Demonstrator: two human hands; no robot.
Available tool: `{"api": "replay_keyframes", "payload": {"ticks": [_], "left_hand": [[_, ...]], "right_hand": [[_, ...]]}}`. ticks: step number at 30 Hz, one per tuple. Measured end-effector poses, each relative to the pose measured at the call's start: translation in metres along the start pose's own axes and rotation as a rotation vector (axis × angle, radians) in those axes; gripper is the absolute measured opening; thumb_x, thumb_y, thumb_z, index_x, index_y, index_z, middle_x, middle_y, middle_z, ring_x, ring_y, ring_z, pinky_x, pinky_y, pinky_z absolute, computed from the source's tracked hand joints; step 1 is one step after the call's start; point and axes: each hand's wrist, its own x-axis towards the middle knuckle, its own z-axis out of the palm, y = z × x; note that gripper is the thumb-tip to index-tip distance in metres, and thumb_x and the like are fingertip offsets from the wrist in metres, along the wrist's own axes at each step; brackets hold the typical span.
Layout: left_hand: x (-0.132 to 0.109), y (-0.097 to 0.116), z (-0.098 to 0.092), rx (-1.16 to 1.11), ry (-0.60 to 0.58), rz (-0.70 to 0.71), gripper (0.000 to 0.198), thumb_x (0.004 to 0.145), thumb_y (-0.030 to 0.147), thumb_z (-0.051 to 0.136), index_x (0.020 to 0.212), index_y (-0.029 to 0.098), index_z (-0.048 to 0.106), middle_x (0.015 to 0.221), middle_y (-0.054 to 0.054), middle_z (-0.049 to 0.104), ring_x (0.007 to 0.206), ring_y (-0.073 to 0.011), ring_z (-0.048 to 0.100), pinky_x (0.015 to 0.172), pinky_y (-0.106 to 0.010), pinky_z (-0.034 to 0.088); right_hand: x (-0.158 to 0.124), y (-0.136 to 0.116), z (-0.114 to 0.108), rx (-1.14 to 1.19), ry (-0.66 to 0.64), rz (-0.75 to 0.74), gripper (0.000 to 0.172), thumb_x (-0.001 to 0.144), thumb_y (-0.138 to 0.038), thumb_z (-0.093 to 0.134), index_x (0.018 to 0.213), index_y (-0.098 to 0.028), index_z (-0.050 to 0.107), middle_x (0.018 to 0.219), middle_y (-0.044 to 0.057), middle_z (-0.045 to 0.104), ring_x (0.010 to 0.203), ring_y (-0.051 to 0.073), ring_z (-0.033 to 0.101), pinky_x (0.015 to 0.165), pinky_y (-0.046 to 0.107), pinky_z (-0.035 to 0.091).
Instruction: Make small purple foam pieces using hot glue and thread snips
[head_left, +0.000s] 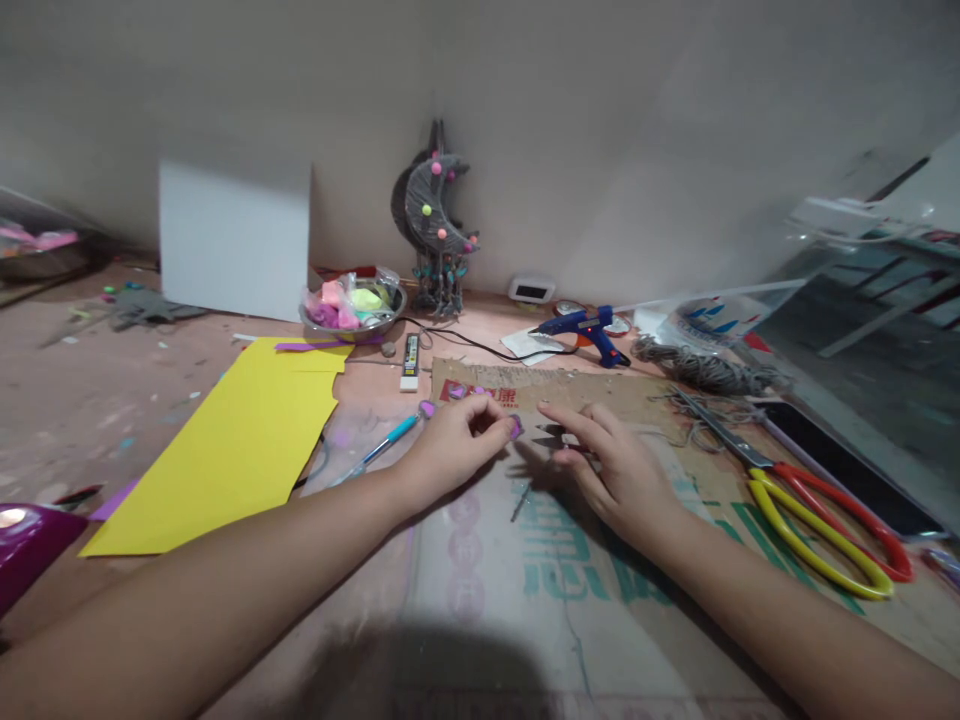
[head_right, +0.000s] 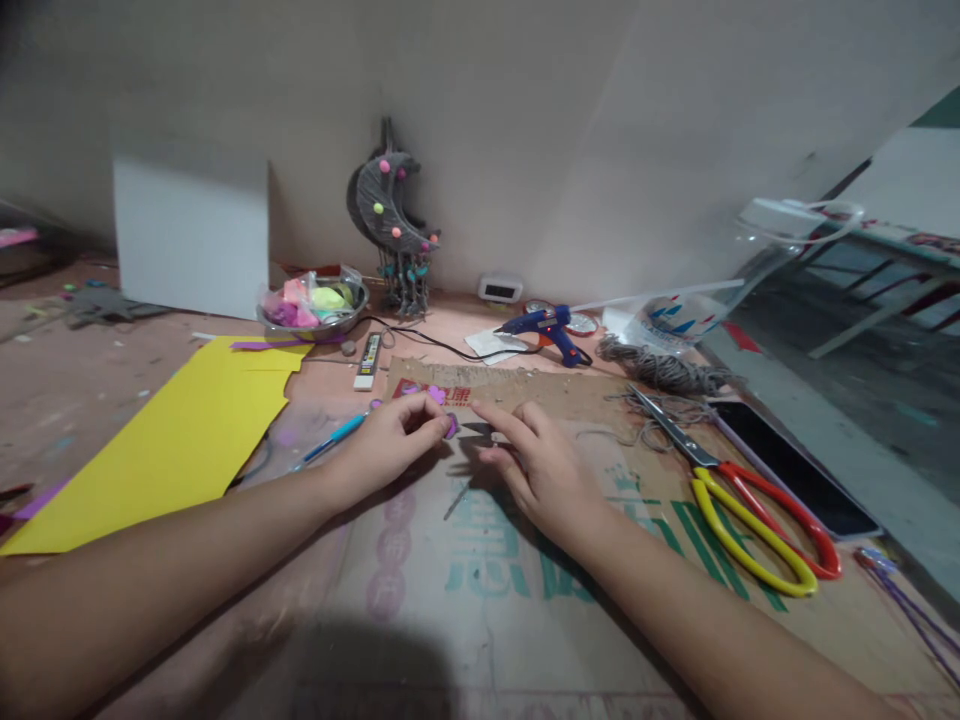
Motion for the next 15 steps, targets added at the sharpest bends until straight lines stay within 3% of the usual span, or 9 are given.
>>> {"api": "replay_keyframes", "payload": {"ticks": [15], "left_hand": [[-0.0021, 0.0053, -0.0003, 0.030, -0.002, -0.003, 0.018, 0.079, 0.032, 0.051, 0.071, 0.016, 0.053, 0.066, 0.002, 0.055, 0.063, -0.0114, 0.049, 0.059, -0.022, 0.037]], "right_hand": [[0.0011, 0.0059, 0.0020, -0.200, -0.002, -0.053, 0.031, 0.091, -0.035, 0.045, 0.110, -0.020, 0.063, 0.073, 0.004, 0.056, 0.064, 0.015, 0.051, 0.058, 0.026, 0.035]]}}
